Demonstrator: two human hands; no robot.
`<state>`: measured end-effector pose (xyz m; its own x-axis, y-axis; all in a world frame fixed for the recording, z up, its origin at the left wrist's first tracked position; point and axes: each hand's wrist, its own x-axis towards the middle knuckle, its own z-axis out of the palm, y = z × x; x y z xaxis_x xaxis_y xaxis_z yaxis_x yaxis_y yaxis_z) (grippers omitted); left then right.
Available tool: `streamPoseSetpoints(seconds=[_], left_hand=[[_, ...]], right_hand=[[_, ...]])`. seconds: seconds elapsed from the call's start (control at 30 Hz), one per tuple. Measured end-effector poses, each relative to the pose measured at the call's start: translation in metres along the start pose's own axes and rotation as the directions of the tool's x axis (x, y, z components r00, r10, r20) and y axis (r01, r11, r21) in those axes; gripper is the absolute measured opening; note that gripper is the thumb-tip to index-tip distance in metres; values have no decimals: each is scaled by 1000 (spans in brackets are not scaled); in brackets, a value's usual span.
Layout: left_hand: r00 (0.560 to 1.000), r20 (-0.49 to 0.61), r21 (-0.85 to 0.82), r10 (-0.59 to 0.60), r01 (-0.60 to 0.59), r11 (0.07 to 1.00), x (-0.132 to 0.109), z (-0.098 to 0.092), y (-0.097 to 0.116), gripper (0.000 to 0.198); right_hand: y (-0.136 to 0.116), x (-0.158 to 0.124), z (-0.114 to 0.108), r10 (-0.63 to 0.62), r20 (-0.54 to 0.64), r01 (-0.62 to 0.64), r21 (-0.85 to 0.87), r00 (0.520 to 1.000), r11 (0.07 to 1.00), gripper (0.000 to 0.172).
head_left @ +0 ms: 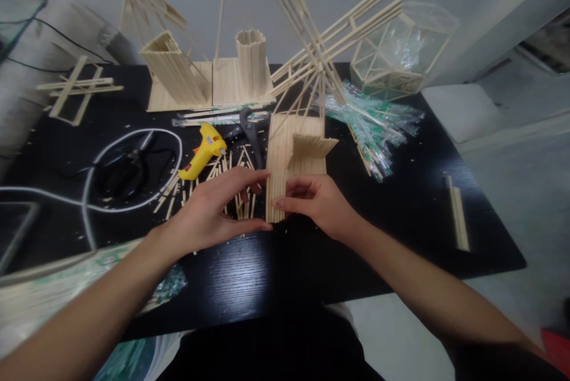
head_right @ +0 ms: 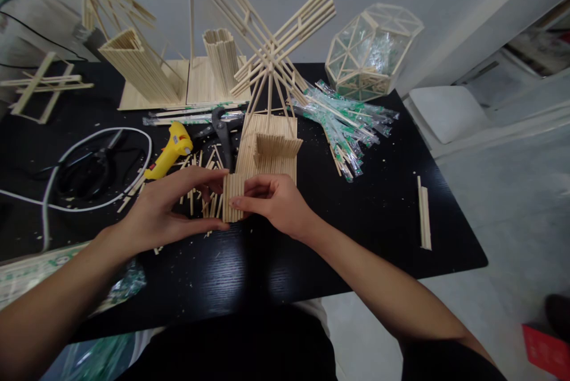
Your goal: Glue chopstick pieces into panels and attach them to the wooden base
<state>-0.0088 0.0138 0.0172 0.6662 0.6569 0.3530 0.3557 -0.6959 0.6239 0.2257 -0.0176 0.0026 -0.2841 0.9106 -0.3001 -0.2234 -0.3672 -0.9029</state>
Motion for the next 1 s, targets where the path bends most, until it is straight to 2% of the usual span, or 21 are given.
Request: streamPoseSetpoints(seconds=[0.5, 0.63, 0.73, 0.8, 0.87, 0.9, 1.0], left_hand=[[998, 24, 61, 63, -65, 996, -1, 2, -2, 73], [1000, 30, 1, 4, -4, 1000, 0, 1, -2, 78], [998, 28, -126, -59, 62, 990, 1, -1, -1, 88], [994, 4, -193, -107, 106, 975, 1, -1, -1, 70], [983, -32, -192, -182, 172, 966, 2, -2, 0, 34], [973, -47, -180, -224, 212, 961, 3, -2, 1, 23], [947, -65, -182, -315, 299, 937, 6, -1, 3, 19]], right_hand=[[2, 1, -2, -43, 30, 45, -69, 999, 997, 31], [-2, 2, -2, -69, 24, 71, -65, 997, 995, 31], [-3, 2, -2, -100, -3, 100, -96, 995, 990, 31], [-3, 2, -2, -109, -10, 107, -125, 994, 986, 29], [-1, 1, -2, -117, -8, 115, -158, 993, 981, 26], [0, 0, -1, -121, -3, 119, -175, 993, 977, 25], [3, -1, 0, -132, 24, 134, -206, 991, 969, 23]])
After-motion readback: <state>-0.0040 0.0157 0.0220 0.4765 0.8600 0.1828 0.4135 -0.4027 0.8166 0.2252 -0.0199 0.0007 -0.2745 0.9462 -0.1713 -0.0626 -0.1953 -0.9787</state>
